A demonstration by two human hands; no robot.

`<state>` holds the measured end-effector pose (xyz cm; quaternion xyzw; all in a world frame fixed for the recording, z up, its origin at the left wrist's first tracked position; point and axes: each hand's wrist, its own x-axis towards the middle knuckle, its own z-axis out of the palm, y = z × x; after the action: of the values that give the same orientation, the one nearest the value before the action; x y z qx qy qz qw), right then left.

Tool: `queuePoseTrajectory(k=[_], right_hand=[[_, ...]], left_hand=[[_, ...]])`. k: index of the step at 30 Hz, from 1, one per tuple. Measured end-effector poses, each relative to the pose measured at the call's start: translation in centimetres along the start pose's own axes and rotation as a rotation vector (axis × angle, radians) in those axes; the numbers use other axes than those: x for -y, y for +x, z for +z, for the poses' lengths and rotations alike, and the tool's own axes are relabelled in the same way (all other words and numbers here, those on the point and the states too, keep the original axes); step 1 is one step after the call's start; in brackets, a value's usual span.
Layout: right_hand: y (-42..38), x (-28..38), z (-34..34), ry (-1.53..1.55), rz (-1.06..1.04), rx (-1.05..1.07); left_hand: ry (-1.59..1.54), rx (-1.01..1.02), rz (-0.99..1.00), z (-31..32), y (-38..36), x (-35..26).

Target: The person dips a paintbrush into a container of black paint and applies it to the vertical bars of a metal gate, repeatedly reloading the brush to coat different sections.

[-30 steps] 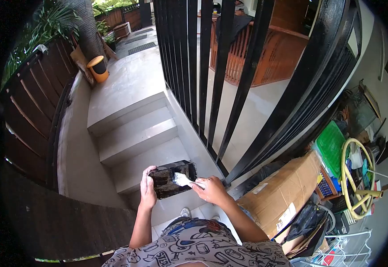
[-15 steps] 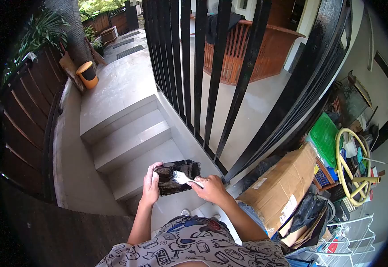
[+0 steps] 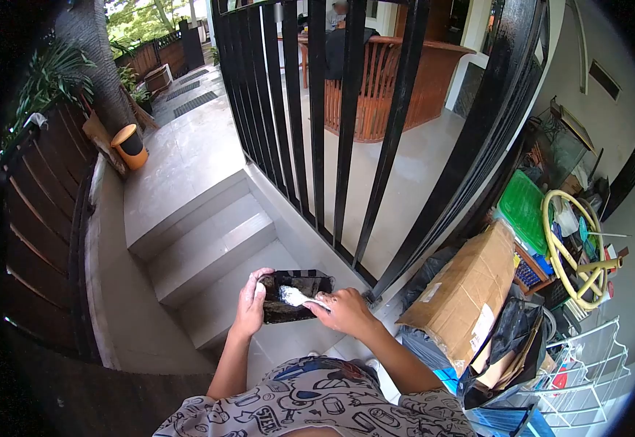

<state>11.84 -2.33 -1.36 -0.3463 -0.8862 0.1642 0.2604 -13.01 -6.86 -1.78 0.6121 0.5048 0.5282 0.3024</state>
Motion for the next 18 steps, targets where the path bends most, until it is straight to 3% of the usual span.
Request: queuePoseTrajectory(k=[6, 10, 13, 18], right_hand=[[0.5, 1.9, -1.4, -0.005, -0.079, -0.011], [-0.4, 4.2, -2.9, -0.129, -0.039, 0.024], [-1.9, 4.8, -4.8, -0.153, 0.002, 0.029], [-6.2, 2.6, -6.7, -0.142, -0.002, 0.043]], left_hand=[[-0.214, 0.055, -0.044, 0.8, -1.0, 0.4], [-0.156, -0.078, 0.050, 2.8, -1.1, -0.5], [-0.019, -0.054, 0.013, 4.7, -0.8, -1.7], [-0.093, 0.000, -0.048, 8.4, -1.2, -2.7]])
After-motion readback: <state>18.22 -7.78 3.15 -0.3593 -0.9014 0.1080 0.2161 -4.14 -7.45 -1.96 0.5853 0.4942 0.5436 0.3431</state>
